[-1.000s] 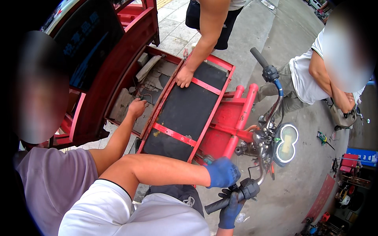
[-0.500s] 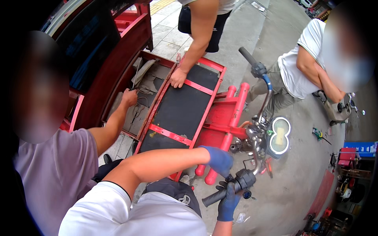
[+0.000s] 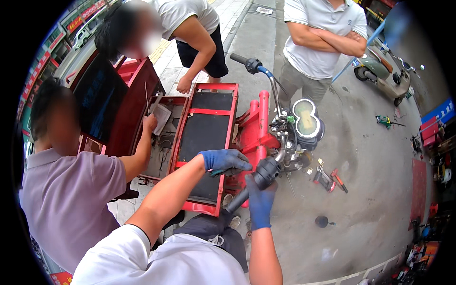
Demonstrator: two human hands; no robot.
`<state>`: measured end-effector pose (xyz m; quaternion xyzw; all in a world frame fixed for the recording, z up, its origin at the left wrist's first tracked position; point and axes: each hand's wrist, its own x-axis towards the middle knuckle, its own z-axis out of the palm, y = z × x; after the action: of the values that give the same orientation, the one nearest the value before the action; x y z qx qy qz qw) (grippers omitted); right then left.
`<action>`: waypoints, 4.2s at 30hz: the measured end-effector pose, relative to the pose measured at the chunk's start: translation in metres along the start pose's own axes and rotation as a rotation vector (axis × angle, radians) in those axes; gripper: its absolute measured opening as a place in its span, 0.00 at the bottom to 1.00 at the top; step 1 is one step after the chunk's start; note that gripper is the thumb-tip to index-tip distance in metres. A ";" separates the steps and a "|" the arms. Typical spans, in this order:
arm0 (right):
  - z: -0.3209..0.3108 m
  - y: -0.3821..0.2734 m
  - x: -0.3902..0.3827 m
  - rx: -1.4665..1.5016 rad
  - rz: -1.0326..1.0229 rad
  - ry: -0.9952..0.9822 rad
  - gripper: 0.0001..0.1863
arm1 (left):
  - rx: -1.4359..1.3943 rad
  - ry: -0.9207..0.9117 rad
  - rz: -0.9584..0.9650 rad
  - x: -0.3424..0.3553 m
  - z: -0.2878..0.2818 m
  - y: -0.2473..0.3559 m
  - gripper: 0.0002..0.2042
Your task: The person works on a red three-wheeled electric vehicle, using a screwdriver to adjust components near the handlebars and battery compartment. They also handle a white plastic bag and a piece of cardboard, placing the cardboard over the battery area.
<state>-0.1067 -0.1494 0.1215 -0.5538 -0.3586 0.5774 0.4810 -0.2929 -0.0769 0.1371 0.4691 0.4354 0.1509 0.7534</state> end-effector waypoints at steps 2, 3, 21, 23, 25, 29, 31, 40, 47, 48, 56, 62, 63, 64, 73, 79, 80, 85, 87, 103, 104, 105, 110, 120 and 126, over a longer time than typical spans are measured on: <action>0.000 -0.004 0.002 -0.001 0.013 -0.012 0.40 | 0.045 0.023 0.007 0.000 0.002 0.002 0.14; 0.002 -0.005 0.001 -0.015 0.004 0.036 0.40 | 0.066 0.033 0.017 0.000 0.003 0.008 0.14; -0.004 0.007 0.012 -0.005 -0.065 -0.037 0.39 | -0.064 0.532 -0.366 -0.077 -0.106 -0.040 0.20; -0.010 0.040 0.013 -0.010 -0.041 -0.044 0.35 | -0.497 0.782 -0.178 -0.090 -0.107 -0.101 0.17; -0.029 0.061 0.004 0.357 0.000 -0.167 0.28 | -0.512 0.808 0.024 -0.081 -0.078 -0.168 0.13; -0.099 0.158 -0.037 -0.124 0.491 -0.239 0.23 | -0.322 0.748 0.129 -0.046 0.039 -0.241 0.08; -0.076 0.156 -0.072 -0.444 0.482 -0.366 0.23 | -0.754 0.711 -0.027 -0.035 0.081 -0.243 0.08; 0.064 0.049 -0.054 -0.354 0.569 -0.376 0.14 | -0.732 0.354 0.461 -0.030 0.043 -0.151 0.16; 0.105 -0.050 -0.073 -0.714 0.151 -0.316 0.15 | -0.815 0.499 0.330 -0.095 -0.069 -0.160 0.16; 0.103 -0.064 -0.063 -0.791 0.020 -0.272 0.22 | -0.539 0.741 0.434 -0.097 -0.080 -0.189 0.15; 0.087 -0.048 -0.011 -1.329 -0.594 -0.372 0.17 | 0.350 1.340 -0.350 -0.163 -0.216 -0.356 0.12; 0.090 -0.047 -0.008 -1.426 -0.485 -0.398 0.18 | 0.478 1.177 -0.753 -0.186 -0.329 -0.450 0.15; 0.083 -0.045 -0.005 -1.414 -0.403 -0.403 0.19 | 0.508 1.134 -0.827 -0.187 -0.337 -0.460 0.18; 0.077 -0.042 -0.004 -1.407 -0.378 -0.394 0.19 | 0.572 1.190 -0.744 -0.184 -0.343 -0.461 0.21; 0.118 -0.045 -0.005 -1.608 -0.393 -0.479 0.19 | 0.422 1.306 -0.860 -0.130 -0.312 -0.464 0.46; 0.093 -0.047 -0.005 -1.472 -0.165 -0.450 0.20 | 0.082 1.404 -1.049 -0.131 -0.292 -0.471 0.48; 0.088 -0.046 -0.005 -1.451 -0.131 -0.437 0.20 | 0.045 1.334 -1.114 -0.131 -0.294 -0.465 0.48; 0.106 -0.047 -0.004 -1.542 -0.188 -0.481 0.21 | 0.142 1.111 -1.101 -0.149 -0.313 -0.438 0.46; 0.119 -0.048 -0.001 -1.615 -0.261 -0.487 0.19 | 0.267 1.271 -0.982 -0.154 -0.324 -0.446 0.46; 0.124 -0.044 -0.004 -1.652 -0.225 -0.472 0.17 | 0.267 1.095 -0.861 -0.153 -0.337 -0.420 0.42; 0.119 -0.045 0.000 -1.608 -0.276 -0.540 0.18 | 0.393 1.218 -0.742 -0.156 -0.340 -0.437 0.42; 0.115 -0.044 0.003 -1.633 -0.285 -0.535 0.18 | 0.519 1.336 -0.616 -0.157 -0.343 -0.453 0.41; 0.117 -0.047 -0.003 -1.898 -0.302 -0.503 0.22 | 0.501 1.259 -0.662 -0.142 -0.353 -0.457 0.40; 0.104 -0.047 0.005 -1.783 -0.354 -0.513 0.25 | 0.496 1.317 -0.696 -0.142 -0.330 -0.480 0.42; 0.123 -0.046 0.011 -1.803 -0.430 -0.475 0.20 | 0.366 1.247 -0.747 -0.152 -0.334 -0.460 0.42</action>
<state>-0.2197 -0.1121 0.1774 -0.5064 -0.8506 0.0805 -0.1163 -0.7300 -0.2182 -0.2307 0.2355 0.9301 0.0480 0.2779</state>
